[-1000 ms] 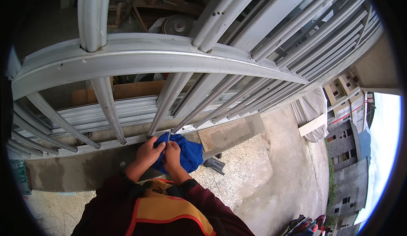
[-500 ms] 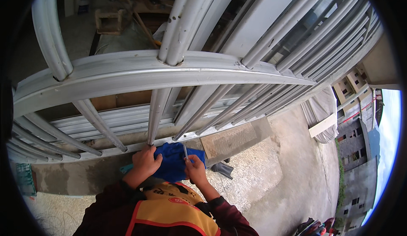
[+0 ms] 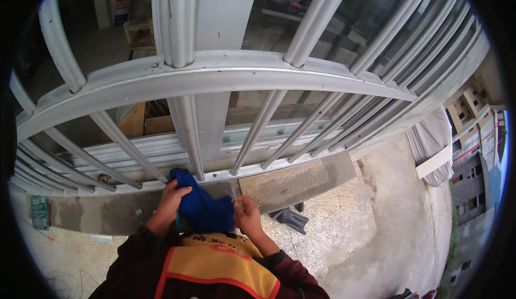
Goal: The person wipes the exterior metal window grille with a blue cloth, moving methodically along horizontal and vertical bars. The person uses both hands to hold and maneuver the cloth around the grille structure.
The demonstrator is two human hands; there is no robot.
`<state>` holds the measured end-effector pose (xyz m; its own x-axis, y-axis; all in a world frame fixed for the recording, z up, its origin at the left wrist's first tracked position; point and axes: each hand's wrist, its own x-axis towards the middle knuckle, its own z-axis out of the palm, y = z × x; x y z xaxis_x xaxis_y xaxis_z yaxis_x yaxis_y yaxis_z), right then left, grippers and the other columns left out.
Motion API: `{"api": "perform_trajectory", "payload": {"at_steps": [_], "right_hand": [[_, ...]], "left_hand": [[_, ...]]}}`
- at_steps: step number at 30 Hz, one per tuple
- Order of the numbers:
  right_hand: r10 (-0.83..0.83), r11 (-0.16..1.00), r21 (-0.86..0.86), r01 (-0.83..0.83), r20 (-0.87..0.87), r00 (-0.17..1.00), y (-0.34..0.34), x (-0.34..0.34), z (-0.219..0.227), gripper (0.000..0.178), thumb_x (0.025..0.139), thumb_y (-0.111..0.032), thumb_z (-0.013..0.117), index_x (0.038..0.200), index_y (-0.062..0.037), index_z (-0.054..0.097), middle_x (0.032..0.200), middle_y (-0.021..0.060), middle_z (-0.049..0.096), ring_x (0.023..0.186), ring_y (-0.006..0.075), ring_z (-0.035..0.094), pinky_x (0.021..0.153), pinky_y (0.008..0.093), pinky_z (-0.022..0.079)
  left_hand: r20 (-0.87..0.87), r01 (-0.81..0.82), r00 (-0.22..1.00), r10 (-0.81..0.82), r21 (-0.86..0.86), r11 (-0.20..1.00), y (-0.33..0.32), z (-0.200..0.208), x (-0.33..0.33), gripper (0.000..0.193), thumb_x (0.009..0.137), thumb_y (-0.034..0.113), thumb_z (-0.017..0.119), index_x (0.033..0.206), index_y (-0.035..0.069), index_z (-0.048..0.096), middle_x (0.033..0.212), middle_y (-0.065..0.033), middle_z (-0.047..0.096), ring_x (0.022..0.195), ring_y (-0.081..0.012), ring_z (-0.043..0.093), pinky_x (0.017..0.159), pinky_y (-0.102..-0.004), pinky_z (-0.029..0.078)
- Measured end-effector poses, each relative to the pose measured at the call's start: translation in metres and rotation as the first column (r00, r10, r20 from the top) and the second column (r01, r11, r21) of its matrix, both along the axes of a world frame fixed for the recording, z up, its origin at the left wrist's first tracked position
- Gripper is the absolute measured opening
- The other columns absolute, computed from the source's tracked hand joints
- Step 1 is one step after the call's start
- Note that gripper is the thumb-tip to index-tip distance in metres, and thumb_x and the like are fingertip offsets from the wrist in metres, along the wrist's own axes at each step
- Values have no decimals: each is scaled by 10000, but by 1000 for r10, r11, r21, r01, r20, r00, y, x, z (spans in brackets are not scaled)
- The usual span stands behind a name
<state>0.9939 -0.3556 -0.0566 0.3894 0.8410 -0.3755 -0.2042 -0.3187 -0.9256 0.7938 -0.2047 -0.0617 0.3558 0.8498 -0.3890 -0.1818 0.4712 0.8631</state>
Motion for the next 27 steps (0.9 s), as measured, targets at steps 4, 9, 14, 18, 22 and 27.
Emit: {"api": "perform_trajectory", "payload": {"at_steps": [4, 9, 14, 18, 22, 27], "right_hand": [[45, 997, 63, -43, -22, 999, -3, 30, -2, 92, 1012, -136, 506, 1075, -74, 533, 550, -22, 453, 444, 52, 396, 397, 240, 304], [139, 987, 101, -126, -126, 982, 0, 50, -9, 86, 1012, -138, 513, 1075, -82, 532, 552, -31, 443, 448, 48, 378, 403, 243, 291], [259, 959, 169, -226, -203, 945, 2, 64, -19, 93, 1010, -145, 521, 1081, -89, 537, 557, -29, 472, 468, 43, 404, 420, 245, 318], [275, 950, 158, -268, -20, 961, -4, 76, -31, 101, 1001, -141, 527, 1074, -82, 563, 580, -15, 525, 503, 39, 450, 454, 239, 350], [237, 944, 206, -257, 113, 965, -9, 92, -41, 102, 1011, -144, 511, 1076, -75, 547, 582, -34, 477, 476, 36, 412, 431, 227, 320], [212, 958, 193, -211, 16, 977, -13, 112, -38, 106, 1009, -134, 508, 1073, -62, 550, 585, -40, 481, 475, 32, 412, 429, 226, 322]], "left_hand": [[-493, 266, 864, -102, 275, 924, 34, -36, 21, 133, 699, 49, 616, 824, 12, 644, 673, -67, 585, 640, -156, 550, 617, -293, 451], [-716, 535, 665, -211, 260, 804, 57, -40, 27, 343, 691, 97, 592, 1009, 47, 708, 880, -197, 685, 840, -315, 670, 788, -374, 513], [-874, 598, 486, -14, 321, 735, 35, -2, 34, 351, 764, 196, 594, 1088, 128, 711, 1021, -178, 694, 977, -390, 647, 887, -430, 510], [-973, 552, 226, 49, 169, 816, 16, 20, 47, 336, 775, 262, 620, 1084, 159, 704, 1041, -144, 695, 975, -382, 649, 885, -451, 513], [-989, 545, 141, 52, 121, 830, 5, 29, 46, 330, 767, 276, 626, 1065, 156, 703, 1021, -146, 696, 967, -382, 649, 867, -458, 514], [-925, 412, 372, -72, 95, 906, 22, 21, 46, 324, 749, 242, 607, 1030, 118, 707, 954, -168, 693, 929, -403, 645, 845, -462, 507]]}}
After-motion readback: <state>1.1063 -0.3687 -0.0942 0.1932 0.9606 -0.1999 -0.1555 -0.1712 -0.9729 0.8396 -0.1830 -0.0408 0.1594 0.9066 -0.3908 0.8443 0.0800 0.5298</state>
